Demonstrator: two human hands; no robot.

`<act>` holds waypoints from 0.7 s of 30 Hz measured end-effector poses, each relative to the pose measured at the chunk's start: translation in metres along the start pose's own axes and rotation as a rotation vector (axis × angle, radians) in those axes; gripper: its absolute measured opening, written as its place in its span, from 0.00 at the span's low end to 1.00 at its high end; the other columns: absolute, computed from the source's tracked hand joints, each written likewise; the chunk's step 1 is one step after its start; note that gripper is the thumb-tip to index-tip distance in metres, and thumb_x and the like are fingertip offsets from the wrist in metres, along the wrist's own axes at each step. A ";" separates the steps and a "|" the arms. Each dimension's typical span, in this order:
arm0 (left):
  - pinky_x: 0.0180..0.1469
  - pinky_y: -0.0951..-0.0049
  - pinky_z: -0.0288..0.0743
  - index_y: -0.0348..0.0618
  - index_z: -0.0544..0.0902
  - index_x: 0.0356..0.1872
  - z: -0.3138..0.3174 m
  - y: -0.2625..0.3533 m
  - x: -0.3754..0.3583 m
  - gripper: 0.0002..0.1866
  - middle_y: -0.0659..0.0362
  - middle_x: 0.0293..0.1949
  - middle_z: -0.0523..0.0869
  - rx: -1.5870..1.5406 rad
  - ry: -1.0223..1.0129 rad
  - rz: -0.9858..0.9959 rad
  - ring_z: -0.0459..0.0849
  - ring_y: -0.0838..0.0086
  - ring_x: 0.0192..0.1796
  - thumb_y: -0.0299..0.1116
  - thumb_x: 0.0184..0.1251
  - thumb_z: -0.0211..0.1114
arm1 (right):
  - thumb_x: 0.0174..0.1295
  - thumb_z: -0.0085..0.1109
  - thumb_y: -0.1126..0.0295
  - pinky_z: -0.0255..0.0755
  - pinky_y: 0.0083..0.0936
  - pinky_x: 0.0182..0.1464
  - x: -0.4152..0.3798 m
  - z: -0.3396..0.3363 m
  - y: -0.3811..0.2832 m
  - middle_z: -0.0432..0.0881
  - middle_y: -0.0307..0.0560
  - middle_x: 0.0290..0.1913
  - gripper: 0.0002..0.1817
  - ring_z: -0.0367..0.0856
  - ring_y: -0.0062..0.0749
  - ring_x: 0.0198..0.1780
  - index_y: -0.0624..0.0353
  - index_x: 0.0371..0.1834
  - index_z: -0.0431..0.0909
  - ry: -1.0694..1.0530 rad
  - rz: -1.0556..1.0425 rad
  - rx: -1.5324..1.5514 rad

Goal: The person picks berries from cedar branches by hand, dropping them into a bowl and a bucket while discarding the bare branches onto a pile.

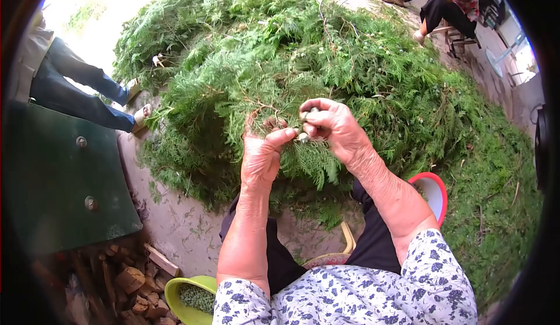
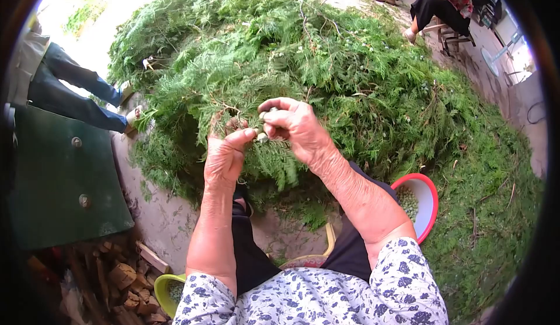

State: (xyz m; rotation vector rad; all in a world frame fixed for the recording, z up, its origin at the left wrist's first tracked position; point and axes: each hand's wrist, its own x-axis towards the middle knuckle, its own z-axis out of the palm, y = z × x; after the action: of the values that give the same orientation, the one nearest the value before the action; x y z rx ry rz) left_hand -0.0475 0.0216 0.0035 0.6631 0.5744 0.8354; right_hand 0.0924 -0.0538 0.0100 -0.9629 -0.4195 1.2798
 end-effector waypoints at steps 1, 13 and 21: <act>0.40 0.71 0.80 0.43 0.65 0.56 0.002 0.001 0.000 0.34 0.59 0.37 0.76 0.002 0.014 0.008 0.80 0.72 0.37 0.09 0.45 0.63 | 0.56 0.53 0.78 0.70 0.17 0.23 0.002 -0.002 -0.005 0.78 0.43 0.33 0.09 0.77 0.21 0.27 0.64 0.40 0.72 -0.005 0.013 0.139; 0.44 0.68 0.78 0.46 0.61 0.59 -0.014 0.004 0.007 0.36 0.55 0.43 0.76 0.011 0.030 0.167 0.81 0.66 0.39 0.08 0.47 0.60 | 0.59 0.55 0.76 0.69 0.15 0.23 0.000 -0.011 -0.007 0.78 0.42 0.31 0.07 0.78 0.21 0.28 0.64 0.41 0.74 0.062 -0.003 -0.005; 0.38 0.69 0.80 0.40 0.71 0.50 -0.025 0.014 0.003 0.22 0.57 0.36 0.80 0.075 0.199 0.110 0.82 0.68 0.35 0.15 0.52 0.61 | 0.61 0.56 0.70 0.73 0.18 0.26 0.000 -0.044 -0.003 0.79 0.42 0.32 0.08 0.79 0.26 0.30 0.62 0.40 0.73 0.202 0.066 0.082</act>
State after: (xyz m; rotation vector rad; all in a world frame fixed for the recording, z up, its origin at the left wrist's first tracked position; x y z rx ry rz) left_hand -0.0698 0.0384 -0.0036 0.6884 0.7571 0.9934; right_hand 0.1266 -0.0701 -0.0125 -1.0317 -0.1783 1.2354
